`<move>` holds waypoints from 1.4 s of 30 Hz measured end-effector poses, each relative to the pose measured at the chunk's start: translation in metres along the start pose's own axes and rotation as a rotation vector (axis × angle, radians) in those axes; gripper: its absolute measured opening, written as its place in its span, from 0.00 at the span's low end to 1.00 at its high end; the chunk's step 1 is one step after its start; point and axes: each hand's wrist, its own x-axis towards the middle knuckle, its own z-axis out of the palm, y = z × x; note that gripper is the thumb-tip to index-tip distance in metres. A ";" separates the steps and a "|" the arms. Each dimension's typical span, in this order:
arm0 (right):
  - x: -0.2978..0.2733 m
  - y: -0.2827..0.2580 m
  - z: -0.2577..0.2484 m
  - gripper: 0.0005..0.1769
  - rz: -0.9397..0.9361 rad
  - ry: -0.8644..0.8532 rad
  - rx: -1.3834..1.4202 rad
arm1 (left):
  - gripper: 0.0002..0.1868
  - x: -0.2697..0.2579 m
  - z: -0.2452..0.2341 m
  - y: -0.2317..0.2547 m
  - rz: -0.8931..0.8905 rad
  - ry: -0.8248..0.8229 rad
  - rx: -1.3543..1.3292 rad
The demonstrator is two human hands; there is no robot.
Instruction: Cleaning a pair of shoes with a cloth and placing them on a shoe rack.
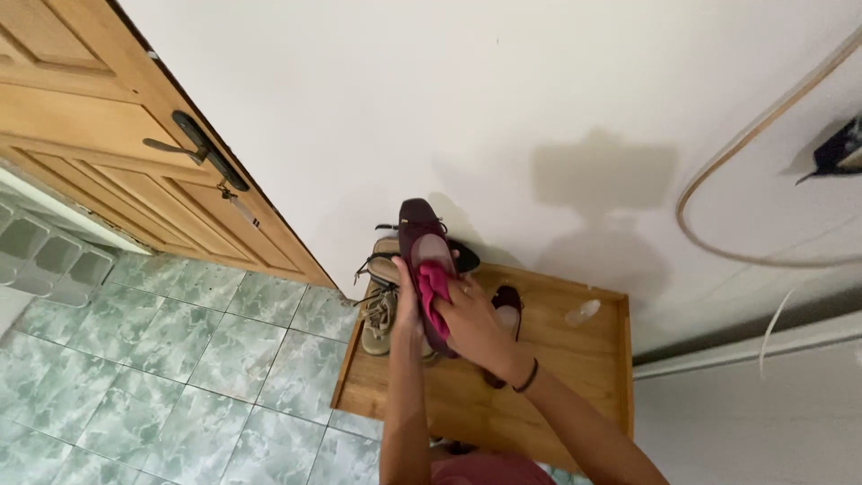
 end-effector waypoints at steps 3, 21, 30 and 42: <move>-0.008 0.007 -0.015 0.20 0.078 -0.154 0.181 | 0.64 -0.014 0.011 0.023 0.046 0.047 0.089; -0.016 0.065 -0.029 0.36 0.024 -0.117 -0.076 | 0.64 -0.010 0.070 -0.023 0.103 -0.032 0.020; -0.002 0.064 -0.134 0.08 0.222 -0.489 0.690 | 0.51 0.020 0.044 -0.035 0.490 -0.021 0.200; -0.059 0.095 -0.054 0.25 0.883 -0.027 1.629 | 0.58 -0.005 0.081 -0.028 0.319 0.018 0.055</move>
